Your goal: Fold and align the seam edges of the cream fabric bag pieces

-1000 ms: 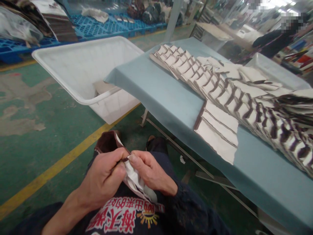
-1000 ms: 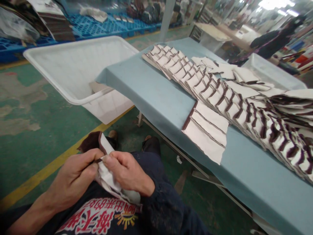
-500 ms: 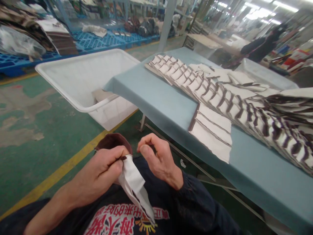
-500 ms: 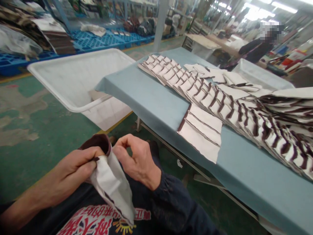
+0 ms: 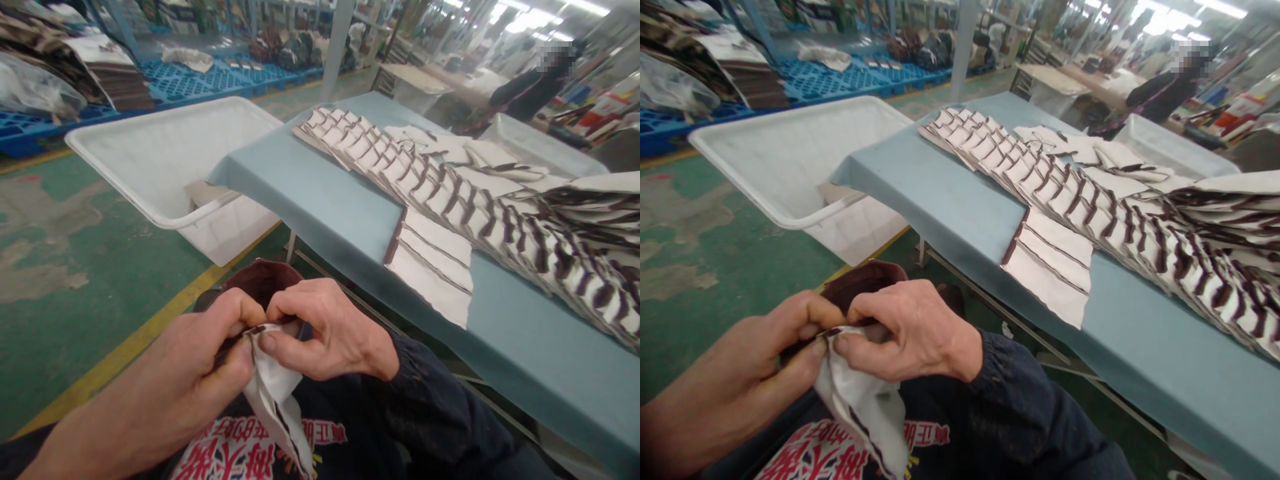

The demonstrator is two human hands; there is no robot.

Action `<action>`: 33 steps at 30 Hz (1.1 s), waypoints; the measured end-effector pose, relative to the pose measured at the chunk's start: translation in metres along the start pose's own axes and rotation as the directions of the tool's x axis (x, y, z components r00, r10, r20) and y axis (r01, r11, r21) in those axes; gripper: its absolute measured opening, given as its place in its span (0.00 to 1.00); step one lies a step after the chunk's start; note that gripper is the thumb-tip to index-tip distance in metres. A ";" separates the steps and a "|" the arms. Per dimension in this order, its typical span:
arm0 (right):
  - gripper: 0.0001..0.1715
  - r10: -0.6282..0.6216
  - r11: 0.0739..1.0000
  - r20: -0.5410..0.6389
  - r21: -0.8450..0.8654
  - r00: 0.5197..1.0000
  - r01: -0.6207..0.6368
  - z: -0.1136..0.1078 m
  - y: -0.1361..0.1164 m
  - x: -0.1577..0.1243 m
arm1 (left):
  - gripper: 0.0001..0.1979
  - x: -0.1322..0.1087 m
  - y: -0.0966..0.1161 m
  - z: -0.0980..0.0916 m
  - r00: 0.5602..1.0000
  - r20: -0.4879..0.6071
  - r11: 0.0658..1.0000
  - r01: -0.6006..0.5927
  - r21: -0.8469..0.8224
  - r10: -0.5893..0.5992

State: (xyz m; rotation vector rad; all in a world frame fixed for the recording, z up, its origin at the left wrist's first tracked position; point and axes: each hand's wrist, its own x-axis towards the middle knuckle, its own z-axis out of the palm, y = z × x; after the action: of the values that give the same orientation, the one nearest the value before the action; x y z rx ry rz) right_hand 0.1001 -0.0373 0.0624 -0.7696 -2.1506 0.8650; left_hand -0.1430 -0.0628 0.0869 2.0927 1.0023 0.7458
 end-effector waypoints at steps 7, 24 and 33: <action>0.23 0.209 0.928 0.084 0.296 0.974 -0.225 0.000 -0.002 0.003 | 0.09 -0.012 -0.014 0.011 0.996 -0.055 0.986 -0.068 0.155 0.077; 0.37 0.514 0.351 0.283 0.792 0.810 -0.499 0.037 -0.002 -0.008 | 0.24 -0.010 -0.059 0.022 0.864 -0.091 0.842 -0.452 0.293 0.495; 0.25 0.303 0.857 0.108 0.404 0.947 -0.320 0.010 -0.006 -0.019 | 0.14 -0.027 -0.045 0.014 0.976 -0.122 0.974 -0.158 0.161 0.178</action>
State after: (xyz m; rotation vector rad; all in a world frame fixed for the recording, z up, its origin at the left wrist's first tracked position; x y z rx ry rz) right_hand 0.1020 -0.0582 0.0545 -0.8903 -1.7993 1.4651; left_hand -0.1657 -0.0687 0.0383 2.3045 0.9881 0.9345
